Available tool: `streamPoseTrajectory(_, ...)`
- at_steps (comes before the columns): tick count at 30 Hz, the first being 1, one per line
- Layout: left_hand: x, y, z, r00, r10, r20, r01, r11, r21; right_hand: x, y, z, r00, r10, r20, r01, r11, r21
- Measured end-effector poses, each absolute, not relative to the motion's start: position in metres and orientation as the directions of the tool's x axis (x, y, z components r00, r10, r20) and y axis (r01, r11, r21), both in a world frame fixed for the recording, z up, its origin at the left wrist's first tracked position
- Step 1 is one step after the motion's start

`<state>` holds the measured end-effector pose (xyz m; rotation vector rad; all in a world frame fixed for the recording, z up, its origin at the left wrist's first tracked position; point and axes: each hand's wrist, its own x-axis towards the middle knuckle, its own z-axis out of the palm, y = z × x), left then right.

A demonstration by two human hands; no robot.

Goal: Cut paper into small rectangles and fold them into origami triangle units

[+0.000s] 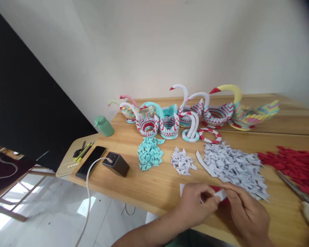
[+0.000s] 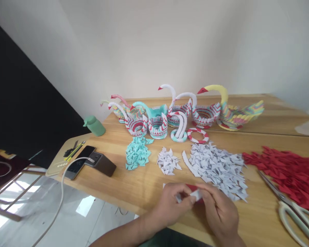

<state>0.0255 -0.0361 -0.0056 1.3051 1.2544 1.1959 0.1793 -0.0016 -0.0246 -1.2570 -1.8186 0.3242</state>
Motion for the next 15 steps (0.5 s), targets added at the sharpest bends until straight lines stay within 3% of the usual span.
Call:
streamPoseTrajectory(2, 0.021, -0.039, -0.003, -0.001, 1.000, 0.028, 0.038, -0.028, 0.999, 0.181, -0.013, -0.010, 0.038, 0.867, 0.497, 0.595, 0.380, -0.708)
streamPoseTrajectory(4, 0.013, -0.044, -0.001, -0.006, 0.999, 0.034, 0.033, -0.034, 0.999, 0.193, -0.029, 0.003, 0.061, 0.830, 0.554, 0.534, 0.442, -0.721)
streamPoseTrajectory(6, 0.001, -0.050, 0.000, 0.017, 1.000, 0.017, 0.080, -0.018, 0.997, 0.214, -0.051, 0.008, -0.120, 0.764, 0.633, 0.480, 0.603, -0.637)
streamPoseTrajectory(9, -0.022, -0.059, -0.002, 0.009, 1.000, 0.002, 0.129, -0.003, 0.992, 0.250, -0.091, -0.012, -0.430, 0.706, 0.563, 0.426, 0.708, -0.563)
streamPoseTrajectory(11, -0.037, -0.066, -0.005, -0.030, 0.999, 0.033, 0.141, -0.029, 0.990, 0.266, -0.120, -0.037, -0.387, 0.846, 0.367, 0.537, 0.530, -0.656)
streamPoseTrajectory(13, -0.048, -0.074, -0.009, -0.040, 0.997, 0.060, 0.168, -0.052, 0.984, 0.270, -0.149, -0.058, -0.010, 0.971, 0.238, 0.696, 0.177, -0.696)
streamPoseTrajectory(15, -0.055, -0.081, -0.014, -0.063, 0.997, 0.041, 0.191, -0.028, 0.981, 0.262, -0.177, -0.064, 0.372, 0.908, 0.195, 0.720, -0.150, -0.677)
